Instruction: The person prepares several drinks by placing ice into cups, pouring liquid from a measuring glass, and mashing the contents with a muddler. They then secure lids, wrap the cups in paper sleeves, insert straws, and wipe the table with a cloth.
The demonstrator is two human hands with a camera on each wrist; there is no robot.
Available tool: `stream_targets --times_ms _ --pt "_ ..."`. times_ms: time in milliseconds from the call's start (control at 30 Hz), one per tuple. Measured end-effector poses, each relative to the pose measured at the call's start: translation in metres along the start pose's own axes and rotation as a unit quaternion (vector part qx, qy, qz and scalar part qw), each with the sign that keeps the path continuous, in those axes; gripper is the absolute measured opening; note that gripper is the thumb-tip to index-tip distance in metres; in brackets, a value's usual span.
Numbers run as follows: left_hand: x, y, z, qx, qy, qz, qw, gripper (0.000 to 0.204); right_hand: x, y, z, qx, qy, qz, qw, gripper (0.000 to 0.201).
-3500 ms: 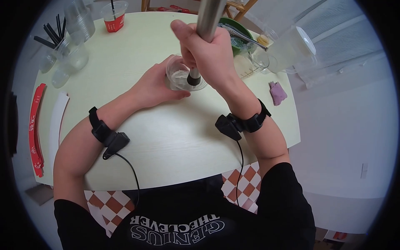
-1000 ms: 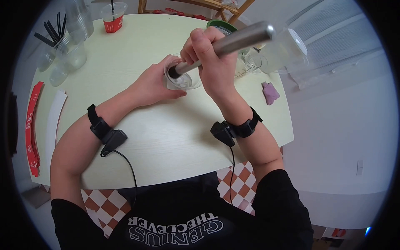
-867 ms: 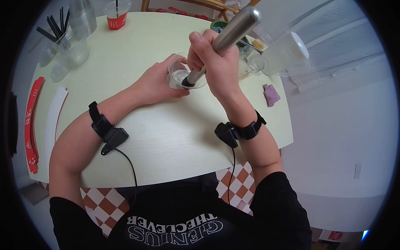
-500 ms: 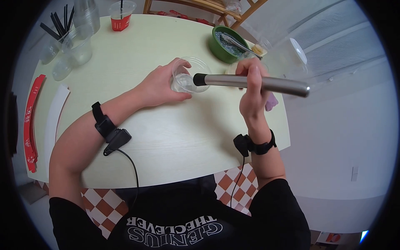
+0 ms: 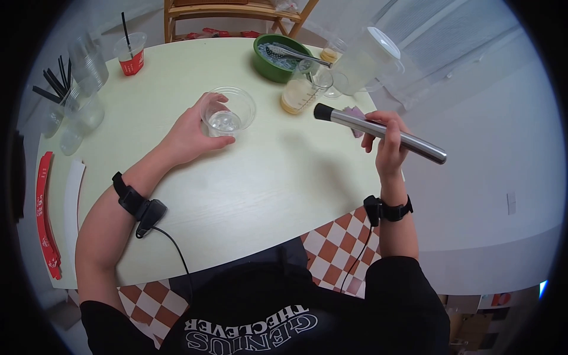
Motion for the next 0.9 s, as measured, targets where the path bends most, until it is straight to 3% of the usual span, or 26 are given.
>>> stream_targets --times_ms 67,133,167,233,367,400,433,467,500,533,567,633,900 --pt "0.001 0.0 0.0 0.013 0.008 0.0 1.0 0.077 0.015 -0.001 -0.005 0.001 -0.076 -0.016 0.997 0.04" --pt "0.001 -0.001 -0.001 0.014 0.007 0.003 1.0 0.078 0.021 -0.001 -0.033 -0.033 -0.246 0.029 0.968 0.023" --pt "0.0 0.0 -0.001 0.019 0.003 0.003 1.0 0.079 0.028 0.001 -0.04 -0.034 -0.248 0.024 0.968 0.023" --pt "-0.002 0.001 -0.001 0.021 -0.001 0.007 1.0 0.08 -0.001 0.0 -0.05 0.015 -0.317 0.174 0.932 0.025" --pt "-0.002 0.002 -0.001 0.03 0.002 0.006 1.0 0.082 -0.006 0.003 -0.089 -0.03 -0.379 0.225 0.897 0.028" --pt "-0.003 0.002 -0.002 0.029 0.007 0.007 1.0 0.082 0.015 0.006 -0.12 -0.224 -0.277 0.135 0.924 0.032" --pt "-0.004 0.002 0.0 0.027 0.001 0.007 1.0 0.082 0.029 -0.01 -0.149 -0.404 -0.158 0.04 0.9 0.036" --pt "-0.002 0.002 0.001 0.024 -0.004 0.004 1.0 0.082 0.028 -0.011 -0.149 -0.4 -0.152 0.039 0.903 0.036" --pt "0.0 0.001 0.001 0.025 0.003 0.002 1.0 0.082 0.02 -0.001 -0.135 -0.275 -0.3 0.119 0.906 0.039" --pt "-0.001 0.001 0.0 0.027 0.002 0.003 1.0 0.082 0.007 0.003 -0.123 -0.136 -0.436 0.192 0.869 0.041" --pt "-0.001 0.001 0.001 0.028 0.0 0.004 1.0 0.082 0.011 0.002 -0.132 -0.133 -0.432 0.191 0.872 0.041" --pt "-0.001 0.001 0.001 0.029 0.0 0.009 1.0 0.082 -0.008 -0.004 -0.126 0.034 -0.535 0.264 0.801 0.045" --pt "-0.002 0.001 0.001 0.027 0.019 0.008 0.999 0.084 -0.003 -0.012 -0.125 0.014 -0.524 0.278 0.805 0.053"
Point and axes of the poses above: each hand's wrist, its own y-axis towards the middle knuckle, its own x-axis out of the back of the hand, z = x × y, the point moved 10 cm from there along y, towards the middle knuckle, and after that the axes turned 7 degrees about y, right-handed, at the moved point
